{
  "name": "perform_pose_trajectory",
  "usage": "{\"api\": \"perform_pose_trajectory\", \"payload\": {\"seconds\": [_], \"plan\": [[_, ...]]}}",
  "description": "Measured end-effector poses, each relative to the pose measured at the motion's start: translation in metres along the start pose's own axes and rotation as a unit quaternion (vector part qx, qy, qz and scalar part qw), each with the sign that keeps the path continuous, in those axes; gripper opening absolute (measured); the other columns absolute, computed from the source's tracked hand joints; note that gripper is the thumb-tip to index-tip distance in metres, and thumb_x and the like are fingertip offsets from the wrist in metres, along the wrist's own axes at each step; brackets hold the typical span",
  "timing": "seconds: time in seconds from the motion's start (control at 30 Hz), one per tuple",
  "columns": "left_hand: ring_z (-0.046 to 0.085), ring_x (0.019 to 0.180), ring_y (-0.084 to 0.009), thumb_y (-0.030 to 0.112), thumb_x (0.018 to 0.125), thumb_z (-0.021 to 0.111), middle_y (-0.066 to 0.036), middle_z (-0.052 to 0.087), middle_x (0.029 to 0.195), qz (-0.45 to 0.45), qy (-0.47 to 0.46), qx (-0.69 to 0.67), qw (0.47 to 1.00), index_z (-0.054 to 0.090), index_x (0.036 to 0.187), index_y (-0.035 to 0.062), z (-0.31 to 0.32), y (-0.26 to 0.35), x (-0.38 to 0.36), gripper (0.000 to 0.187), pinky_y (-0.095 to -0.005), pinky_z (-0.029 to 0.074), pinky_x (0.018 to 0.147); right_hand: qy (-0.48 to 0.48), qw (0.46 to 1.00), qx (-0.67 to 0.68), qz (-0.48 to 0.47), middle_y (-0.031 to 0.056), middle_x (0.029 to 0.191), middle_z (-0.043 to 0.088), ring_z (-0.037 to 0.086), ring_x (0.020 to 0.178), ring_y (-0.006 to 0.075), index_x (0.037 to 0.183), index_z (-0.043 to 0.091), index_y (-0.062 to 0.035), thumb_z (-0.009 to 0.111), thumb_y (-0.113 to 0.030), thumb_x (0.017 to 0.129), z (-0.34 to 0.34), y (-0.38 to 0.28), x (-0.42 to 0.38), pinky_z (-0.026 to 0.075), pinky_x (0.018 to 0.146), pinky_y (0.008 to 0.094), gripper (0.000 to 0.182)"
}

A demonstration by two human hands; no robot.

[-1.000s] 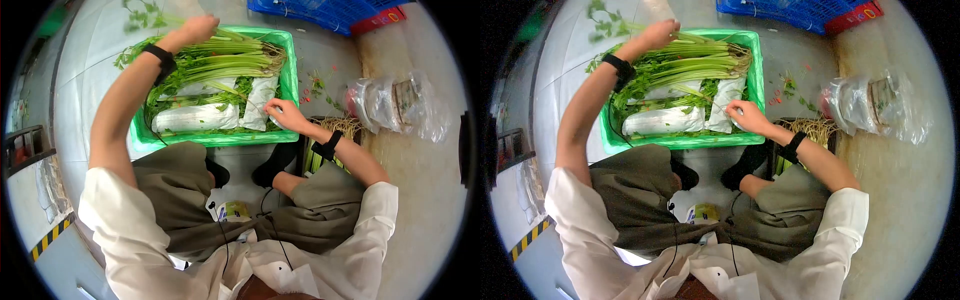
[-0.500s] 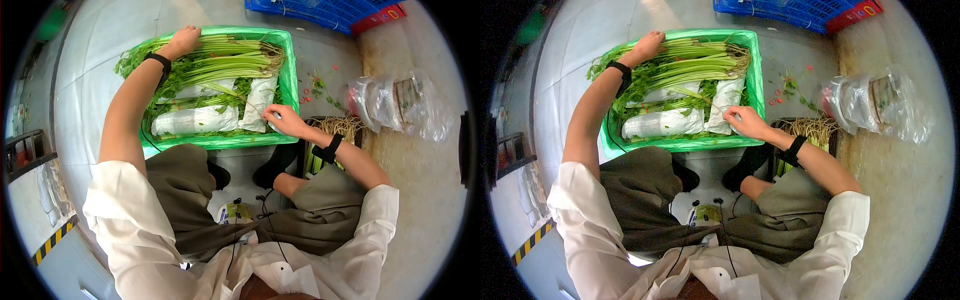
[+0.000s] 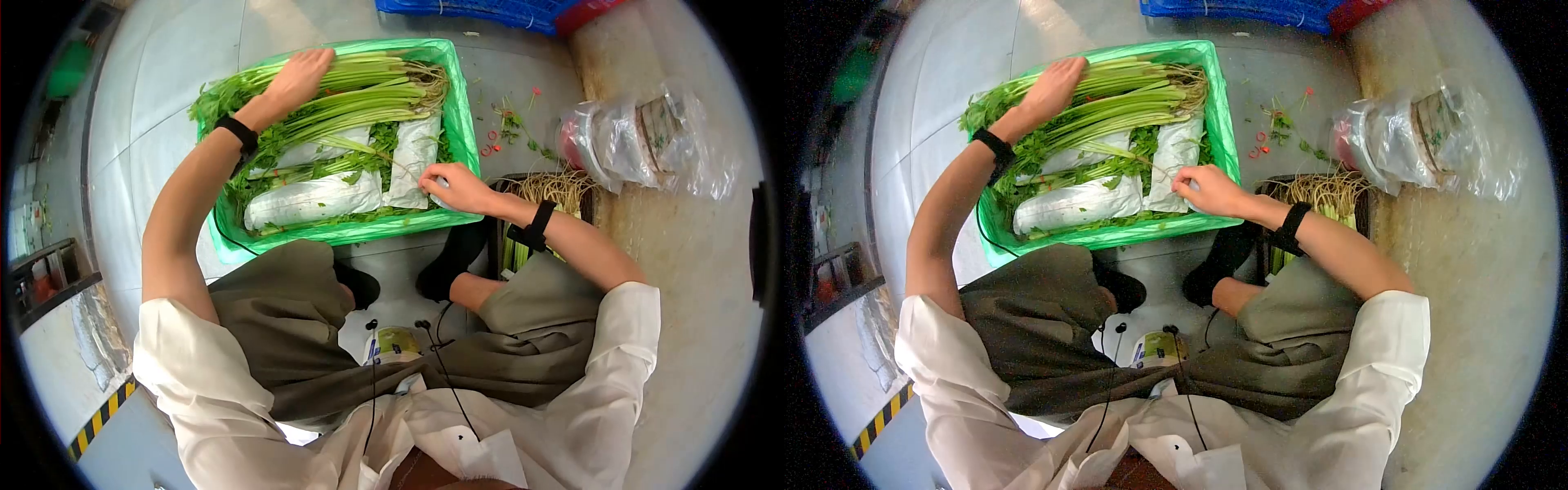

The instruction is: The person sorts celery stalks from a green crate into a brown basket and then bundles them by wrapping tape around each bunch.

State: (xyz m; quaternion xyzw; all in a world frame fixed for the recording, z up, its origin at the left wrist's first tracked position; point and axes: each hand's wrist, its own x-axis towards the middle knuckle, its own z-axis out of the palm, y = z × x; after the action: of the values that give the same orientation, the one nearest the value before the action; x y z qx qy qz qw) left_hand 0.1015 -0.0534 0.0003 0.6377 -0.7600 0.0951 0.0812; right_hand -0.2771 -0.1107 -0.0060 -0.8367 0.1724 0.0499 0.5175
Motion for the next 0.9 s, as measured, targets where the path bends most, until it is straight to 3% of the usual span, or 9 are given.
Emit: {"api": "perform_pose_trajectory", "payload": {"seconds": [0.07,0.13,0.27,0.37,0.47,0.53,0.67,0.77,0.9], "plan": [[0.054,0.103,-0.0355,-0.002,0.086,0.049,-0.02,0.057,0.107,-0.003,-0.003,-0.011,1.0,0.045,0.109,-0.0024,0.0,0.029,0.015,0.023,-0.0453,0.047,0.086,-0.004,1.0,-0.002,0.001,0.0158,0.089,0.069,0.067,0.083,0.0288,0.098,0.065,0.0011,0.055,-0.021,0.091,0.0,-0.004,0.0,0.05,0.076,0.0362,0.025],[0.055,0.102,-0.037,0.005,0.093,0.047,-0.023,0.057,0.108,-0.103,-0.155,-0.119,0.975,0.043,0.108,-0.0019,0.002,0.054,0.035,0.017,-0.0497,0.044,0.087,-0.011,1.0,-0.005,0.002,0.016,0.089,0.069,0.067,0.083,0.0288,0.098,0.065,0.0009,0.055,-0.021,0.091,0.001,-0.005,-0.001,0.05,0.076,0.0362,0.025],[0.055,0.103,-0.0386,0.012,0.094,0.05,-0.025,0.057,0.106,-0.146,-0.162,-0.183,0.959,0.045,0.106,-0.0022,0.05,0.069,0.05,0.02,-0.0506,0.044,0.087,-0.015,1.0,0.0,0.009,0.0163,0.089,0.069,0.067,0.084,0.0297,0.098,0.066,0.0013,0.055,-0.021,0.091,0.005,-0.004,-0.002,0.05,0.077,0.0369,0.026],[0.055,0.102,-0.0416,0.02,0.092,0.056,-0.027,0.058,0.104,-0.131,-0.129,-0.174,0.967,0.046,0.111,-0.0038,0.083,0.067,0.045,0.032,-0.051,0.044,0.087,-0.018,1.0,-0.005,0.014,0.0169,0.09,0.069,0.067,0.084,0.0308,0.098,0.066,0.0017,0.055,-0.022,0.092,0.003,-0.006,-0.003,0.05,0.077,0.0372,0.026],[0.055,0.103,-0.0426,0.026,0.09,0.06,-0.028,0.058,0.106,-0.056,-0.075,-0.172,0.981,0.049,0.114,-0.0052,0.077,0.067,0.033,0.041,-0.0497,0.045,0.087,-0.016,1.0,0.002,0.009,0.0176,0.091,0.069,0.067,0.084,0.0317,0.098,0.066,0.0018,0.056,-0.022,0.092,0.005,-0.003,-0.005,0.05,0.077,0.0374,0.027],[0.056,0.107,-0.0382,0.028,0.087,0.062,-0.022,0.058,0.114,-0.153,-0.19,-0.19,0.951,0.054,0.114,-0.0022,0.075,0.058,0.04,0.041,-0.047,0.047,0.09,-0.014,1.0,0.005,0.006,0.0179,0.091,0.069,0.067,0.083,0.0319,0.098,0.066,0.0018,0.056,-0.022,0.092,0.005,-0.002,-0.004,0.05,0.077,0.0374,0.027],[0.057,0.105,-0.0388,0.028,0.087,0.063,-0.022,0.06,0.112,-0.124,-0.206,-0.178,0.954,0.055,0.114,-0.001,0.076,0.053,0.043,0.04,-0.0466,0.046,0.091,-0.017,1.0,-0.012,0.004,0.0176,0.09,0.069,0.067,0.083,0.0319,0.097,0.066,0.0018,0.056,-0.021,0.091,0.005,-0.001,-0.005,0.05,0.076,0.0379,0.026],[0.055,0.11,-0.0412,0.033,0.089,0.063,-0.026,0.057,0.119,-0.116,-0.281,-0.224,0.926,0.05,0.122,-0.0059,0.058,0.042,0.048,0.053,-0.0453,0.044,0.093,-0.015,1.0,-0.006,-0.008,0.0169,0.09,0.069,0.067,0.083,0.0317,0.097,0.066,0.0015,0.055,-0.02,0.091,0.003,0.001,-0.007,0.051,0.076,0.0381,0.025],[0.052,0.115,-0.0411,0.031,0.09,0.061,-0.027,0.055,0.123,-0.118,-0.233,-0.245,0.934,0.048,0.125,-0.0056,0.061,0.024,0.036,0.053,-0.0461,0.042,0.096,-0.013,1.0,-0.003,-0.006,0.0165,0.09,0.07,0.067,0.082,0.0308,0.096,0.066,0.0012,0.054,-0.02,0.091,0.007,0.004,-0.008,0.051,0.076,0.0379,0.025]]}}
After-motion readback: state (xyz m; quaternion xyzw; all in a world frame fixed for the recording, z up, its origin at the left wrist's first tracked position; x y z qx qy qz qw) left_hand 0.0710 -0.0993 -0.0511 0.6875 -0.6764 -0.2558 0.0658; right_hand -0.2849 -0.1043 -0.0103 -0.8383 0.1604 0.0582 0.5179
